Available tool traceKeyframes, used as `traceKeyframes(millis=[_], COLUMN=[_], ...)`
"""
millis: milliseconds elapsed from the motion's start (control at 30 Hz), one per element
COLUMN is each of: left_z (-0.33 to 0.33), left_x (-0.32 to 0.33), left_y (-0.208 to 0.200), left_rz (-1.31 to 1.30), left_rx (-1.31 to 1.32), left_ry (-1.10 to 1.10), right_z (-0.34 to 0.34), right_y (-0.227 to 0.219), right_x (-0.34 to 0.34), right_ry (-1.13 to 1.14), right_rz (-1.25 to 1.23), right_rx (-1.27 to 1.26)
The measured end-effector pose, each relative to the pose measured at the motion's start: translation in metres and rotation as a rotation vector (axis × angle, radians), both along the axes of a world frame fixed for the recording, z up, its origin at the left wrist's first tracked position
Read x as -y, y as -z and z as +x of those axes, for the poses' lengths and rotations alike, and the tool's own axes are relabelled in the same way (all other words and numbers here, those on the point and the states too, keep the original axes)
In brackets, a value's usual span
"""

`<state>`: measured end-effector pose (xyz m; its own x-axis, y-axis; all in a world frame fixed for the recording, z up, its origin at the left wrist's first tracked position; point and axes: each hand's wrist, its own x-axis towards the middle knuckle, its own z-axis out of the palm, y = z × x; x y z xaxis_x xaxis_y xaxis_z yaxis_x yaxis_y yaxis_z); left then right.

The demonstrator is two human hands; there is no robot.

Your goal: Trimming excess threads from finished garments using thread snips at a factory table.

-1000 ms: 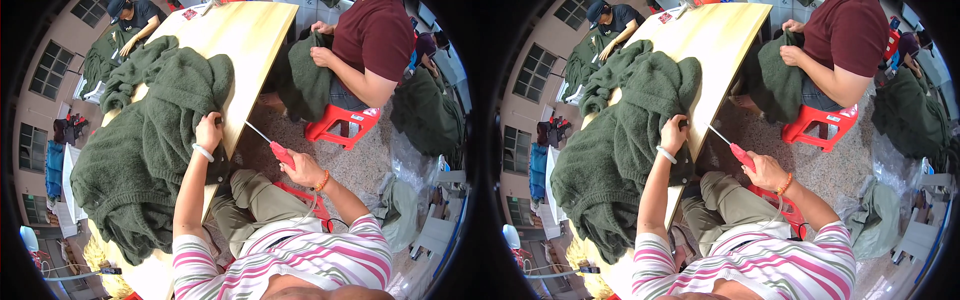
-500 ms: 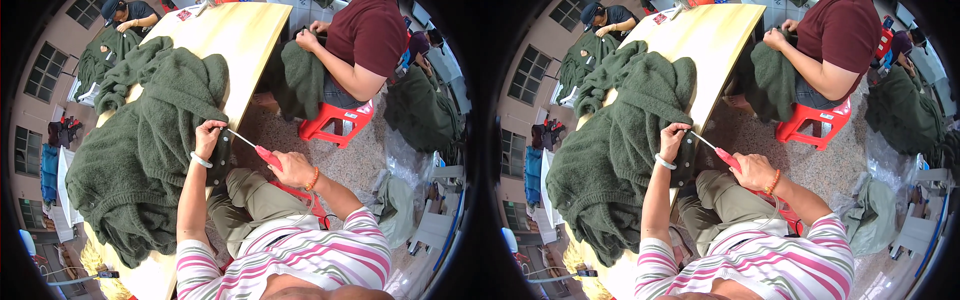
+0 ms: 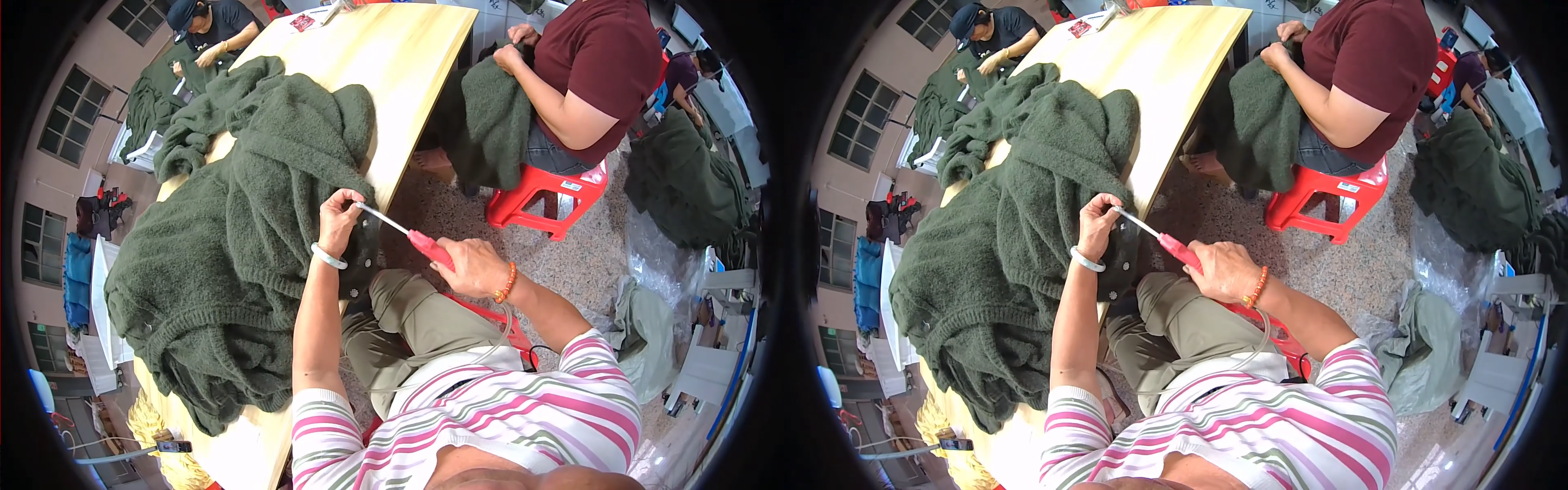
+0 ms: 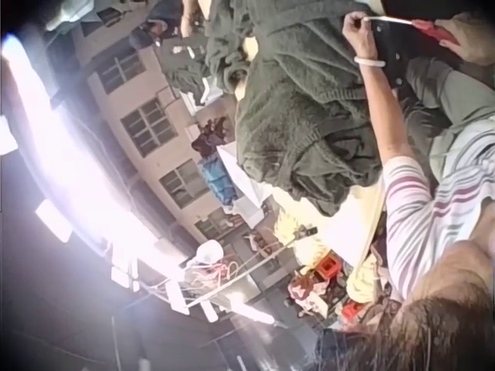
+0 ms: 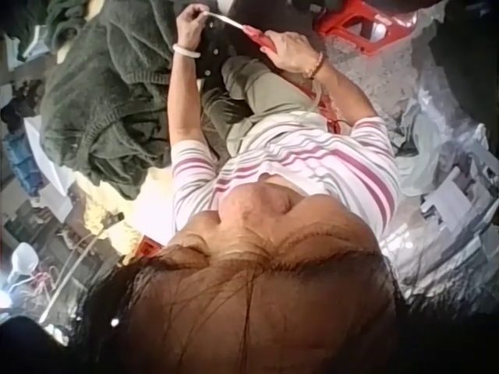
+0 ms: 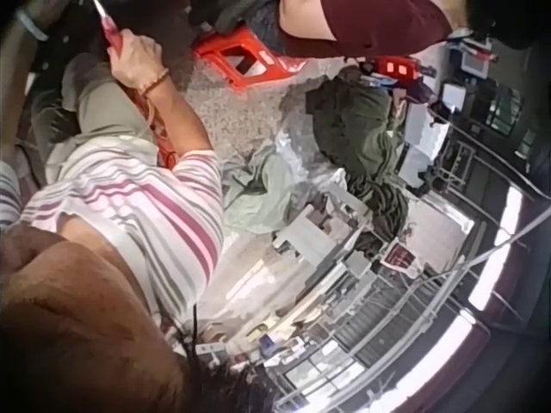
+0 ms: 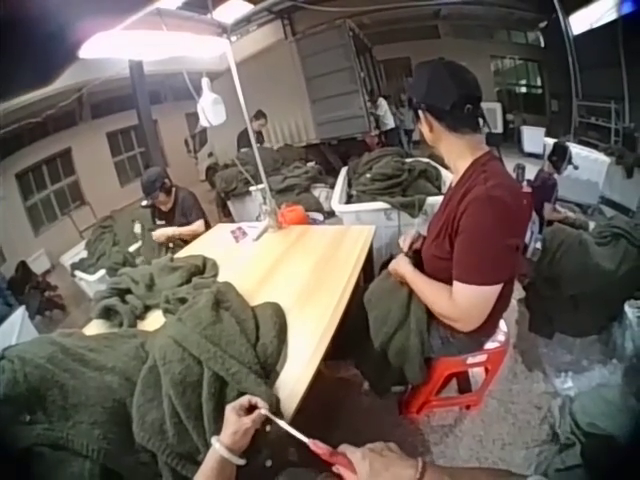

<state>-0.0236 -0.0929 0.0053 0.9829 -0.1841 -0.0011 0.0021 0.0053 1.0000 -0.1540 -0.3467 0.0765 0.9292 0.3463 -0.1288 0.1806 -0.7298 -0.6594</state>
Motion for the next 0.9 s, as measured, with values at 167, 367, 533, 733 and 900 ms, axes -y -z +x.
traceKeyframes(millis=[167, 367, 533, 733, 900], left_z=[-0.002, -0.003, -0.002, -0.004, -0.005], left_x=[0.003, 0.008, 0.010, 0.014, 0.016], left_y=[-0.003, -0.006, -0.004, -0.004, 0.004], left_rz=[-0.082, -0.039, 0.031, 0.011, 0.120], left_rx=[-0.019, -0.048, -0.013, 0.000, 0.110], left_ry=[-0.002, -0.033, -0.072, -0.160, -0.172], right_z=[0.001, 0.002, 0.002, -0.001, -0.003], right_y=[0.004, 0.010, 0.013, 0.019, 0.016], right_x=[0.000, 0.002, 0.002, 0.003, 0.006], right_ry=[-0.038, 0.001, 0.003, -0.009, -0.019], right_rz=[0.010, 0.011, 0.038, 0.069, 0.076], right_rx=[-0.019, 0.008, 0.002, 0.001, 0.001])
